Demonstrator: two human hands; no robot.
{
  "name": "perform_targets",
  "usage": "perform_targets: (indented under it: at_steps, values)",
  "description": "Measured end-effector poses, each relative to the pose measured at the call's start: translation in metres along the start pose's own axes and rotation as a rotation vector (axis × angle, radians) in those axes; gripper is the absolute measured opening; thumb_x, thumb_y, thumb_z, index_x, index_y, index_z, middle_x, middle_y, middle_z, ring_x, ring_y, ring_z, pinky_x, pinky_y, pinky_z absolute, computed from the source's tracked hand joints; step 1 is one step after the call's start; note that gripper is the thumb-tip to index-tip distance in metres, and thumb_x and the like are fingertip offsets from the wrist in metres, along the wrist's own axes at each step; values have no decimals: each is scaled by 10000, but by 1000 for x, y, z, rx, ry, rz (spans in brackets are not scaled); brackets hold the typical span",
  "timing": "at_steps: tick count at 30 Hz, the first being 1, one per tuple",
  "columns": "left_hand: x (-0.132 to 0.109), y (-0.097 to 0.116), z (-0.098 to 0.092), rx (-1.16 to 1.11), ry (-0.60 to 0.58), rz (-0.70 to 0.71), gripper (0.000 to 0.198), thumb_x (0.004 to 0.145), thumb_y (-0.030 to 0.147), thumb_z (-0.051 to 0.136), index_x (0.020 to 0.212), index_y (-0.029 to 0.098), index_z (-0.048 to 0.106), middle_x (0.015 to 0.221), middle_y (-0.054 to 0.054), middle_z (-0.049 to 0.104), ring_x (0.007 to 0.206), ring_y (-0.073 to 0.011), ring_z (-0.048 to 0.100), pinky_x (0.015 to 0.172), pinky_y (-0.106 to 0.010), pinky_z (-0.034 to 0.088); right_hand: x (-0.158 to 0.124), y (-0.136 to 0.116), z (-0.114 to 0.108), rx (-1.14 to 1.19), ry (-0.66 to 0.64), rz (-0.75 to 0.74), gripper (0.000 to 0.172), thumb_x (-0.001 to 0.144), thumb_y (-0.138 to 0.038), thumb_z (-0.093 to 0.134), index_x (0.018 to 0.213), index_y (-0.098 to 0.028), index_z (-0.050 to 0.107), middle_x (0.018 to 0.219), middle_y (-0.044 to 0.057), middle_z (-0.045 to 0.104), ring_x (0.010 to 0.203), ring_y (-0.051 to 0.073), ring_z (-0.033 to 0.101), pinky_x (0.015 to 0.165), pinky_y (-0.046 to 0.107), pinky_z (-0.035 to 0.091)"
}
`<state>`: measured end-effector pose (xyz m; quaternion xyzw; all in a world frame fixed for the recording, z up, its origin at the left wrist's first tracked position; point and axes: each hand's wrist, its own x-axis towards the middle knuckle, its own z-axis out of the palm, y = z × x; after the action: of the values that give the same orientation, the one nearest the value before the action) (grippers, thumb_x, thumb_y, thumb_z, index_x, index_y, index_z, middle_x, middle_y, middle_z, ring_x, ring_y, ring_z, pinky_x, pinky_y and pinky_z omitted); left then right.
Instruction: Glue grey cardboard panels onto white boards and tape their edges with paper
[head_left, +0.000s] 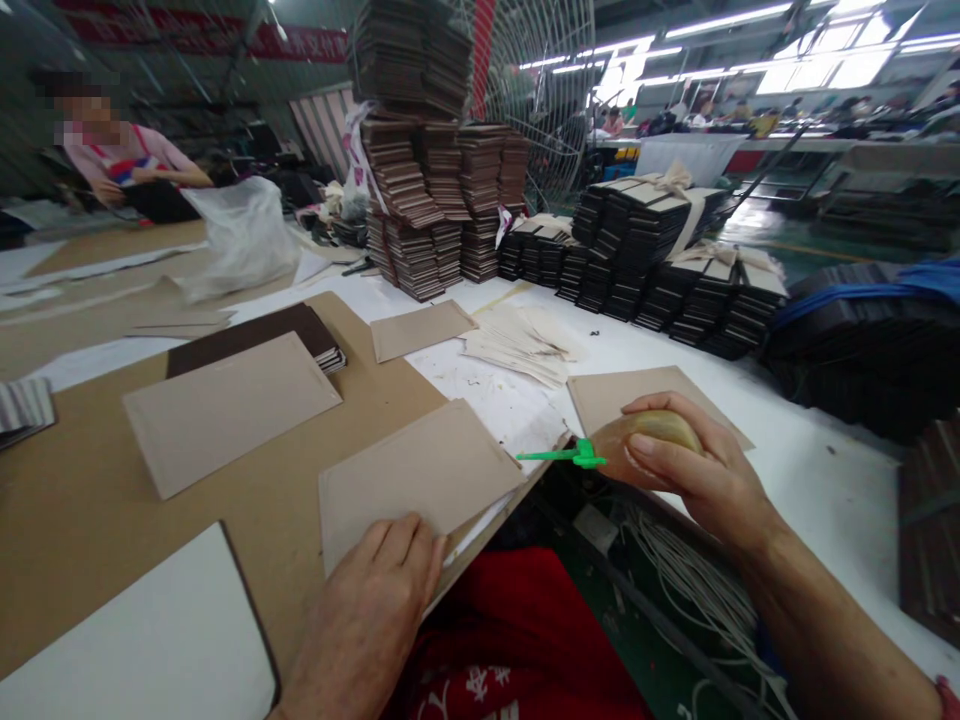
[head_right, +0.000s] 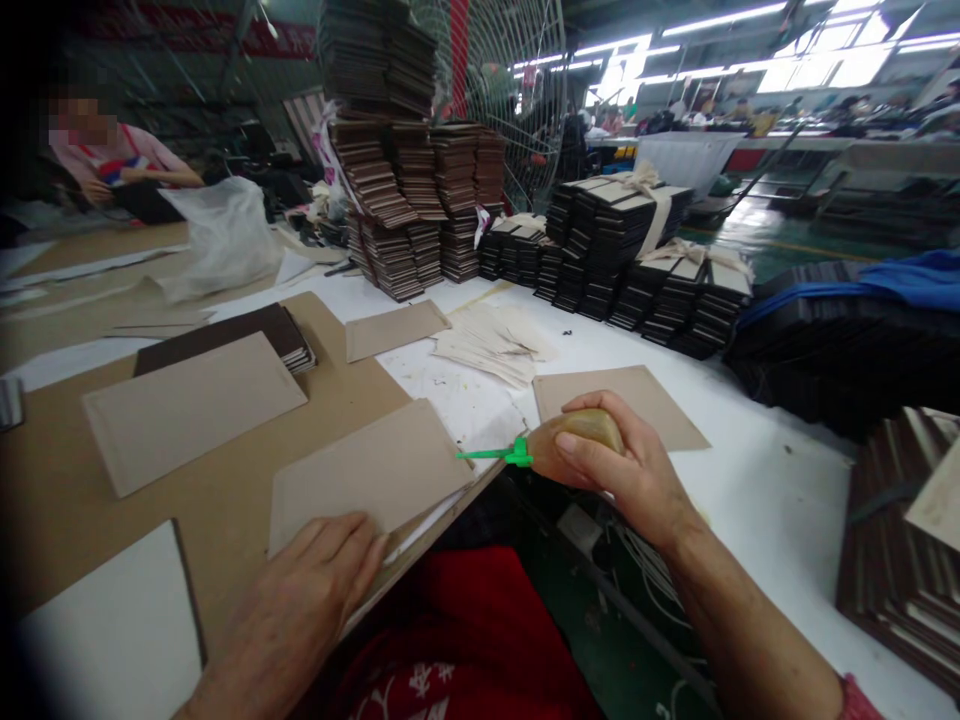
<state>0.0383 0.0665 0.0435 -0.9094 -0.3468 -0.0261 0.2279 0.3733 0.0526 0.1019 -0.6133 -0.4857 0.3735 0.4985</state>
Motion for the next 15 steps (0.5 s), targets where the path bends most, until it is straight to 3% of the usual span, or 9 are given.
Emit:
perform_targets:
  at_steps: [6, 11, 13, 15]
  values:
    - [0, -1, 6, -34, -60, -37, 358, 792, -28, 527, 1056, 176, 657, 1048, -80, 674, 888, -233, 613, 728, -346, 524, -1, -2, 0, 189, 77, -15, 310, 762, -386, 710, 1012, -258, 578, 782, -10, 588, 676, 189, 564, 568, 289, 450]
    - [13, -4, 3, -154, -144, -61, 358, 731, -66, 509, 851, 234, 665, 829, 0, 664, 753, -197, 630, 622, -302, 512, -8, -1, 8, 477, 88, 50, 340, 745, -398, 706, 1014, -244, 567, 767, 3, 628, 614, 180, 576, 504, 265, 408]
    - [18, -9, 0, -154, -122, -74, 347, 747, -57, 493, 787, 252, 645, 758, 26, 649, 708, -178, 631, 599, -283, 499, -11, 1, 11, 536, 82, 81, 388, 722, -414, 723, 1026, -238, 559, 764, 13, 643, 597, 180, 581, 483, 254, 395]
    - [20, -17, -2, -102, -15, -62, 312, 785, -16, 485, 759, 265, 618, 717, 39, 634, 674, -166, 625, 578, -282, 475, -13, 3, 13, 570, 91, 85, 421, 695, -418, 744, 1025, -232, 560, 751, 18, 649, 594, 187, 587, 479, 253, 398]
